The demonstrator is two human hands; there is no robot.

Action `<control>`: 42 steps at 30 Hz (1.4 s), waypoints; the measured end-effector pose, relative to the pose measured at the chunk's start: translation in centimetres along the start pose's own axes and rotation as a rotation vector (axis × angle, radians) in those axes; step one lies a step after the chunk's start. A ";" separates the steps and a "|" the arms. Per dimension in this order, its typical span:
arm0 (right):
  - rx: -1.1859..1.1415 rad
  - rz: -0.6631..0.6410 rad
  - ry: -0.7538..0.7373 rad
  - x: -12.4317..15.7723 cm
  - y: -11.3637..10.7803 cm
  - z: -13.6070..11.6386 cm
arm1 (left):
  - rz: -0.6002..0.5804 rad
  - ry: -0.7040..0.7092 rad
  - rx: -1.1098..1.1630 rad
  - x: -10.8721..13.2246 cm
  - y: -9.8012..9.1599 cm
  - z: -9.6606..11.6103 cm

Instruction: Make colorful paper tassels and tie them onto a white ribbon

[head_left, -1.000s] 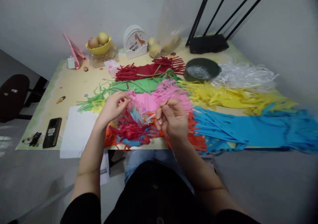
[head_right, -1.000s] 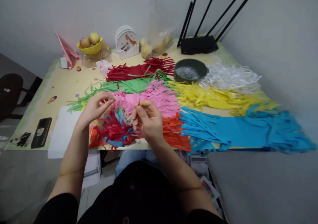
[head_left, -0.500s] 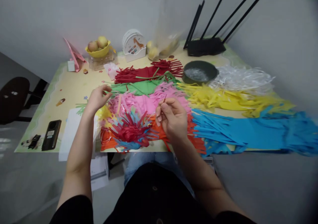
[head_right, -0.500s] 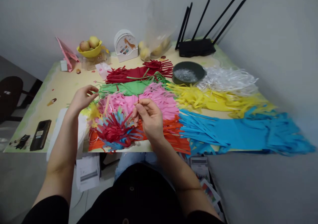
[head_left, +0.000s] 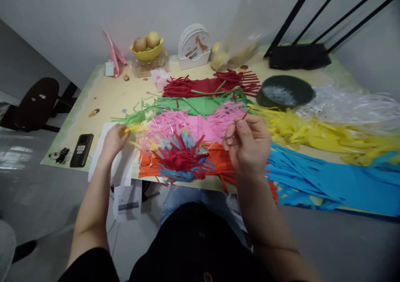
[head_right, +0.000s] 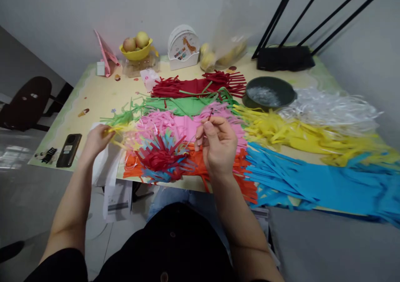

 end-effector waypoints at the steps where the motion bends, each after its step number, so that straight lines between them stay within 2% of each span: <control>1: -0.004 0.008 -0.003 -0.1 -0.1 0.0 | 0.021 -0.044 -0.073 0.6 -1.2 -0.5; 3: -0.013 0.020 -0.001 -0.1 -0.1 0.1 | -0.002 -0.072 -0.186 1.6 -2.7 -0.4; 4: -0.017 0.023 0.003 -0.1 0.0 0.1 | -0.023 -0.037 -0.184 1.9 -3.0 0.3; 6: -0.027 0.021 0.009 0.0 0.3 0.2 | -0.039 0.102 -0.024 1.8 -2.9 3.1; 8: -0.041 0.009 0.009 0.1 0.7 0.2 | -0.077 0.228 0.247 1.1 -1.5 6.2; 10: -0.048 -0.005 0.008 0.3 1.0 0.2 | -0.194 0.252 0.449 -0.2 1.3 8.5; 12: -0.041 -0.018 0.007 0.4 1.1 0.1 | -0.288 0.250 0.496 -1.3 3.6 9.7; 13: -0.035 -0.022 0.004 0.4 1.0 0.0 | -0.314 0.250 0.494 -1.6 4.2 9.7; 15: -0.027 -0.026 -0.004 0.3 0.9 -0.1 | -0.316 0.242 0.489 -2.0 3.8 8.9; 17: -0.032 -0.016 -0.014 0.1 0.7 -0.1 | -0.251 0.220 0.490 -2.0 1.7 7.1; 20: -0.036 0.023 -0.019 -0.3 0.3 -0.2 | -0.062 0.141 0.565 -2.0 -2.3 3.4; 22: -0.037 0.059 -0.026 -0.5 -0.1 -0.2 | 0.090 0.060 0.706 -1.9 -4.2 0.7; 25: -0.043 0.088 -0.034 -0.6 -0.3 -0.3 | 0.275 -0.007 0.901 -1.5 -5.2 -1.6; 27: -0.030 0.038 -0.012 -0.7 0.3 -0.1 | 0.318 0.010 0.971 -1.1 -5.0 -1.3; 29: -0.005 -0.079 0.046 -0.6 1.8 0.3 | 0.314 0.078 1.061 -0.4 -4.4 0.6; 31: 0.023 -0.211 0.125 -0.5 3.8 0.7 | 0.324 0.208 1.142 0.9 -4.0 3.7; 33: 0.048 -0.327 0.200 -0.5 5.5 1.1 | 0.374 0.367 1.104 2.6 -3.7 7.3; 37: 0.051 -0.488 0.281 -0.8 7.5 1.5 | 0.495 0.597 0.687 5.4 -2.7 13.6; 40: 0.063 -0.504 0.249 -1.3 7.5 1.1 | 0.517 0.753 0.409 6.3 -1.9 16.8; 42: 0.113 -0.503 0.202 -1.6 7.4 0.3 | 0.508 0.839 0.254 6.6 -1.6 18.2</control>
Point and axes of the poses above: each hand's wrist, its own x-axis away from the middle knuckle, its own y-axis out of the palm, z = x × y, the point moved 7 cm from there along -x, towards the middle knuckle, and after that the axes turned 3 degrees about -z, right-handed, at the moved point
